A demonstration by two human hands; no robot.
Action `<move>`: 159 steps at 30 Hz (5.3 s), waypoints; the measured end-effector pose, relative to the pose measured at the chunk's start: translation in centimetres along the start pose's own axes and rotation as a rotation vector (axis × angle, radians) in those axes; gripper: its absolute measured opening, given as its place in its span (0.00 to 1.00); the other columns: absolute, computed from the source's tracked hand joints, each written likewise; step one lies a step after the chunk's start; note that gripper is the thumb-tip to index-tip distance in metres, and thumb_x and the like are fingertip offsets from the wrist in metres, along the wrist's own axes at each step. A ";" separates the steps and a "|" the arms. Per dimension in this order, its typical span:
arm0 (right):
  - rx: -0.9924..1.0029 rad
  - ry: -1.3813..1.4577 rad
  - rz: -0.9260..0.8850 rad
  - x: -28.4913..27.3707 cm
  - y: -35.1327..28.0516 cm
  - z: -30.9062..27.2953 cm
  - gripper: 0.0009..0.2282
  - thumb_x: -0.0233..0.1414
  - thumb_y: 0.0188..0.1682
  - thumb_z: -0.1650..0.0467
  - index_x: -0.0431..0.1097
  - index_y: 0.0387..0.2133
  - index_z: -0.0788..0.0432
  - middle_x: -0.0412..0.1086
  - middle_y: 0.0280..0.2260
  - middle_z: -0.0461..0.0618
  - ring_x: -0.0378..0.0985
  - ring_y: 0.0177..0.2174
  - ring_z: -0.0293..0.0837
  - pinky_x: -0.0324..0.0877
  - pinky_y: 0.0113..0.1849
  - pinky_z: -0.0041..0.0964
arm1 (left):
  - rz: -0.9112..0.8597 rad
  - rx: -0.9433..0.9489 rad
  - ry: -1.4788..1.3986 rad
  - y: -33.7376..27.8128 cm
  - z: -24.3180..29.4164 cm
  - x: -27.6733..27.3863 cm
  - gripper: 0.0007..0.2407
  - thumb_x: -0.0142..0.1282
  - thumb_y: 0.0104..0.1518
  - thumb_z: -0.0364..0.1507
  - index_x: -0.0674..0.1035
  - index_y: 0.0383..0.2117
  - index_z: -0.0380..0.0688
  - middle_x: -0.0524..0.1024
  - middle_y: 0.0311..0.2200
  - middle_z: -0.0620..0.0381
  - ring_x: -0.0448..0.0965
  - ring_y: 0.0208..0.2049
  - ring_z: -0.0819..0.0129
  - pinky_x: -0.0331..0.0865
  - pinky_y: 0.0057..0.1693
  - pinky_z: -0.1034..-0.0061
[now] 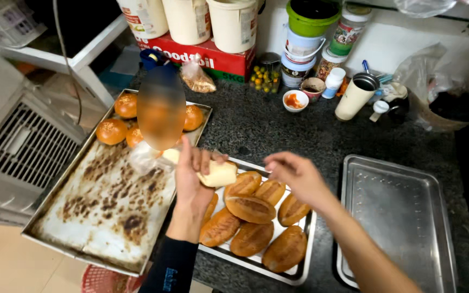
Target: The person removes trays of bread and rolls from a heated cabinet and applies a topping to the rolls using a piping bag. They then place the trays into a glass display case and rearrange items on the shelves.
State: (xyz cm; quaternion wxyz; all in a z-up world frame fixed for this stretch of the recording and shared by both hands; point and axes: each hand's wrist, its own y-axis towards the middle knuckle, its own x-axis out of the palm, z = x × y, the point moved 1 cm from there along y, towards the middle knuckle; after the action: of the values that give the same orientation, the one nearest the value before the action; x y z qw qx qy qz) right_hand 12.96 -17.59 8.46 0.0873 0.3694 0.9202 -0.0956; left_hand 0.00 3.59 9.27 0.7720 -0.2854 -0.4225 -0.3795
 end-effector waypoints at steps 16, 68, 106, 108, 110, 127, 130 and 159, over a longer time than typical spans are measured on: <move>0.145 0.189 -0.006 9.4 -1.3 -4.4 0.11 0.50 0.54 0.68 0.76 0.38 0.66 0.79 0.33 0.51 0.82 0.31 0.39 0.79 0.36 0.34 | -0.062 -0.010 0.029 2.0 5.5 -2.0 0.26 0.38 0.70 0.47 0.58 0.11 0.52 0.53 0.08 0.59 0.62 0.15 0.64 0.68 0.40 0.64; 0.104 -1.171 -0.139 10.0 -1.9 2.8 0.40 0.69 0.28 0.62 0.62 0.57 0.59 0.66 0.50 0.57 0.66 0.53 0.58 0.60 0.53 0.57 | -0.119 0.031 0.555 3.6 4.1 -8.3 0.26 0.26 0.73 0.46 0.68 0.20 0.44 0.70 0.16 0.49 0.83 0.36 0.48 0.70 0.62 0.51; 0.501 -0.787 0.218 5.9 4.4 3.6 0.39 0.64 0.34 0.58 0.62 0.59 0.64 0.66 0.50 0.63 0.73 0.47 0.57 0.73 0.45 0.54 | 0.100 0.139 1.325 8.9 -2.1 -13.7 0.12 0.58 0.60 0.37 0.74 0.21 0.50 0.74 0.17 0.64 0.74 0.15 0.74 0.67 0.23 0.80; 0.328 -0.814 0.250 6.1 4.4 3.5 0.37 0.64 0.36 0.59 0.64 0.58 0.66 0.67 0.50 0.64 0.71 0.50 0.60 0.71 0.47 0.55 | -0.122 0.012 0.698 10.7 -0.9 -13.7 0.24 0.43 0.76 0.39 0.70 0.15 0.52 0.70 0.15 0.67 0.72 0.19 0.79 0.69 0.33 0.81; 0.375 -0.813 0.232 6.2 4.6 3.5 0.37 0.64 0.35 0.58 0.64 0.58 0.65 0.67 0.49 0.64 0.72 0.49 0.59 0.71 0.47 0.53 | -0.047 -0.099 0.881 8.6 -0.6 -13.1 0.22 0.46 0.70 0.37 0.72 0.13 0.49 0.71 0.13 0.64 0.71 0.15 0.76 0.67 0.28 0.80; 0.329 -0.810 0.196 6.8 5.2 3.4 0.40 0.65 0.36 0.57 0.62 0.59 0.69 0.66 0.48 0.66 0.71 0.48 0.59 0.69 0.47 0.52 | 0.031 -0.056 0.641 7.0 0.9 -16.1 0.22 0.45 0.73 0.36 0.69 0.15 0.46 0.65 0.11 0.57 0.67 0.14 0.70 0.66 0.29 0.76; 0.427 -0.800 0.215 6.1 4.6 3.8 0.39 0.65 0.34 0.58 0.62 0.58 0.66 0.66 0.48 0.64 0.73 0.47 0.58 0.71 0.45 0.50 | 0.122 0.017 0.661 7.7 2.4 -14.8 0.21 0.43 0.72 0.39 0.69 0.17 0.45 0.67 0.12 0.54 0.68 0.14 0.66 0.66 0.27 0.70; 0.474 -0.729 0.341 0.8 -1.0 5.8 0.39 0.65 0.36 0.57 0.62 0.59 0.68 0.67 0.50 0.65 0.70 0.51 0.59 0.70 0.49 0.54 | 0.113 -0.192 0.782 5.8 -10.2 -12.2 0.17 0.51 0.67 0.37 0.71 0.17 0.52 0.69 0.13 0.65 0.69 0.15 0.76 0.66 0.25 0.81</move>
State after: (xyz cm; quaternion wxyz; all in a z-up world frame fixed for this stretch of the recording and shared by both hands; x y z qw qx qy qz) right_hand 12.25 -19.18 2.77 0.3328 0.4675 0.7082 -0.4112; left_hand 4.96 3.21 -6.96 0.8641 -0.2131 -0.0434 -0.4539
